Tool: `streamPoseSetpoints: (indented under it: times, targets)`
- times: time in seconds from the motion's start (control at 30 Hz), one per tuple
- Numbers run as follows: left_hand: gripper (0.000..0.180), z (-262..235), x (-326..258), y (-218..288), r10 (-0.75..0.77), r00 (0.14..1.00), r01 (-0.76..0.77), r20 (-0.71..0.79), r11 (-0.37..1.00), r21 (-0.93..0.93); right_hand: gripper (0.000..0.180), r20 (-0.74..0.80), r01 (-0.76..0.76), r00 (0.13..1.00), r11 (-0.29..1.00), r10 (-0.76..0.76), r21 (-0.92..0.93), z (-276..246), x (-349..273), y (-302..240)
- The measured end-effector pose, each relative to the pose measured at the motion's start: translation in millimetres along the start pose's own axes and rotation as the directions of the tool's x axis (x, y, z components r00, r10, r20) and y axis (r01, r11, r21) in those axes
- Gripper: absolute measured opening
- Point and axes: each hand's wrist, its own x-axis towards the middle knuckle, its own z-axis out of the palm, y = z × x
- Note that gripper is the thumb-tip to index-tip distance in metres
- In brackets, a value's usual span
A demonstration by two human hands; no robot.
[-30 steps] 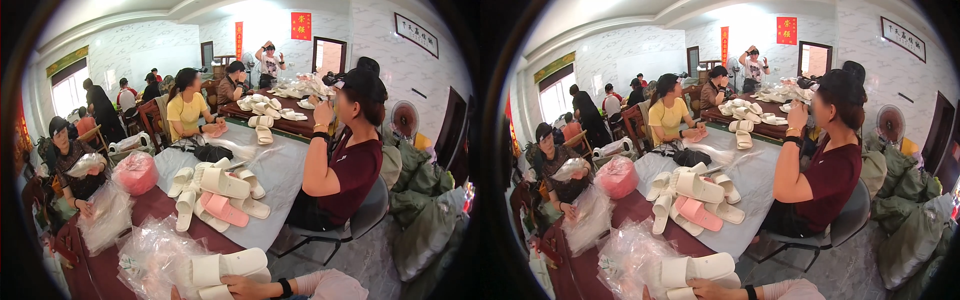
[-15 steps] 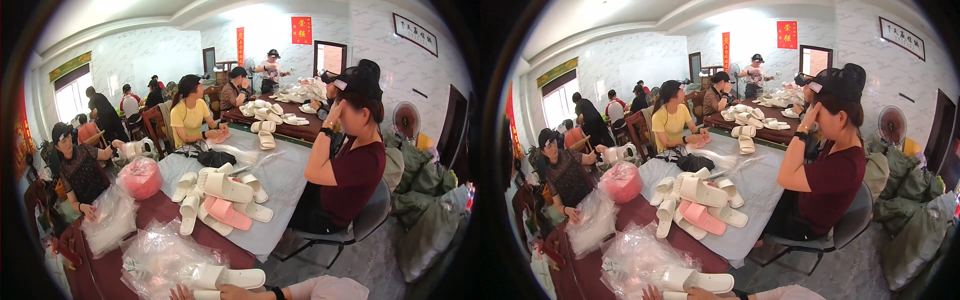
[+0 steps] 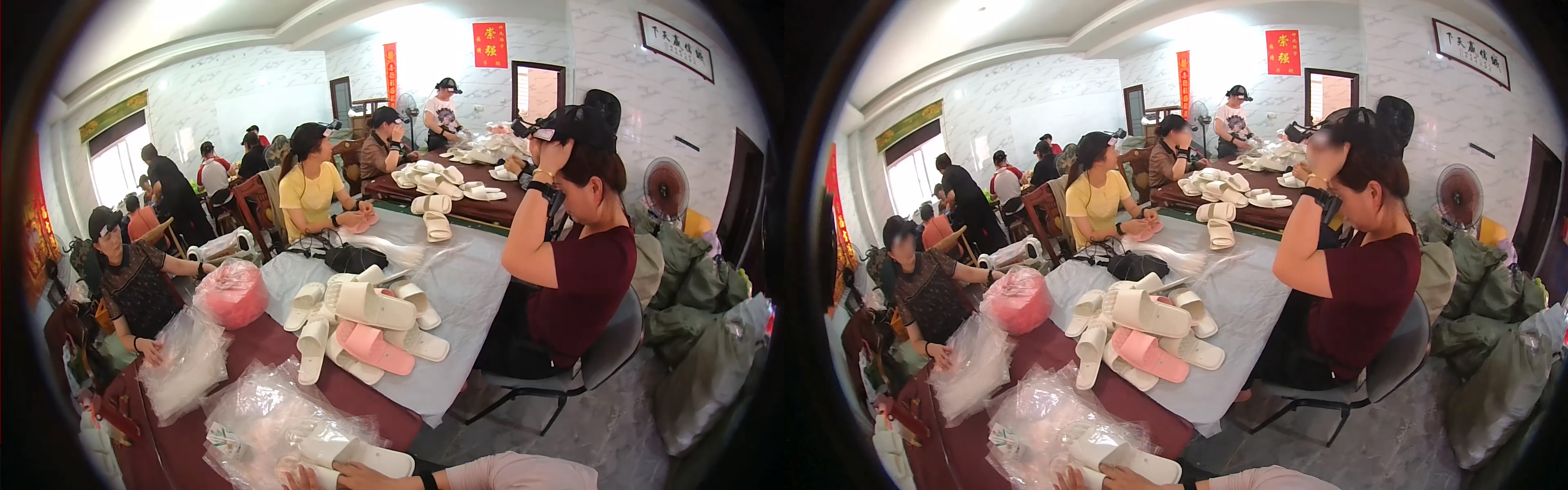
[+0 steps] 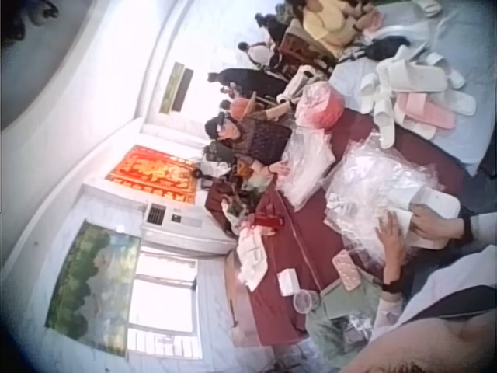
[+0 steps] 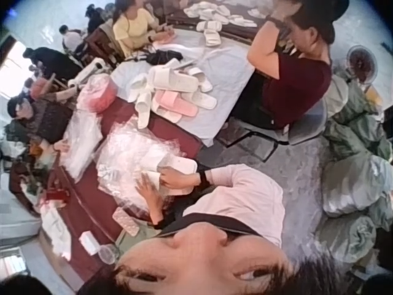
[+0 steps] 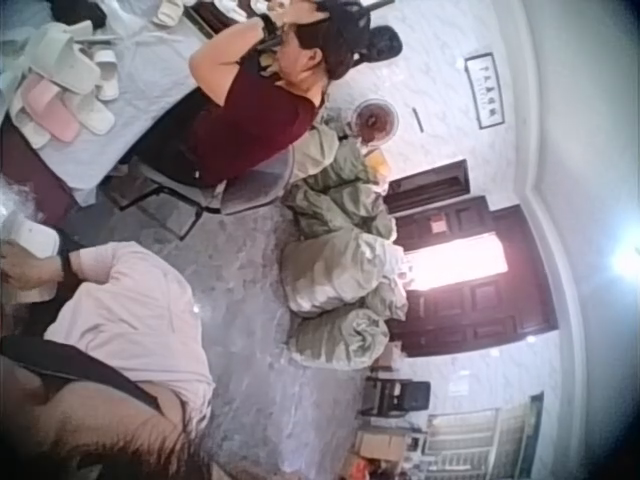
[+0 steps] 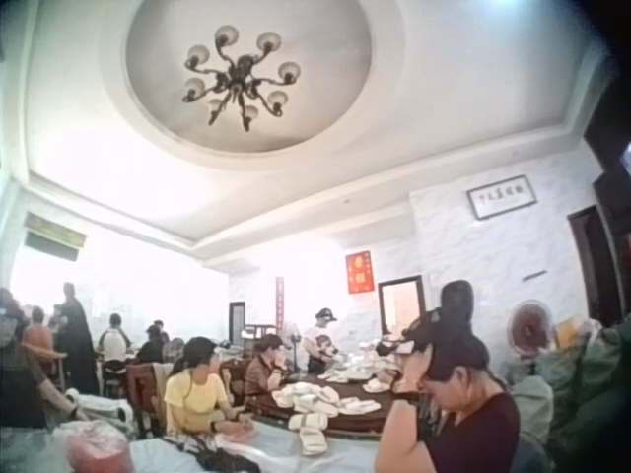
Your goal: Packing white and pink slippers into clear plastic bags in a manufacturing setting.
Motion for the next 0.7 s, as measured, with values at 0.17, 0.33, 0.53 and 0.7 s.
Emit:
streamPoseSetpoints:
  times: [0.17,0.33,0.53,0.7]
  targets:
    - [0.066,17.4,-21.5,-4.4,0.005,0.997,-0.016,-0.081,0.991,-0.136,0.019,-0.041,0.001,0.999,0.999,-0.003,-0.043,10.3,9.0,5.7]
    - [0.057,20.1,-25.3,-2.4,0.008,0.997,-0.013,-0.075,0.998,-0.064,0.028,0.405,-0.094,0.905,0.990,0.130,-0.107,-11.1,26.1,-20.9]
    - [0.046,4.1,-2.7,23.4,0.003,0.999,-0.005,-0.051,0.999,-0.036,0.032,-0.020,0.030,0.999,0.993,-0.032,-0.114,52.7,19.2,34.5]
    - [0.054,-4.0,0.9,31.4,-0.293,0.929,0.286,-0.225,0.956,-0.066,0.021,-0.098,-0.016,0.995,0.995,0.006,-0.103,31.3,41.5,18.2]
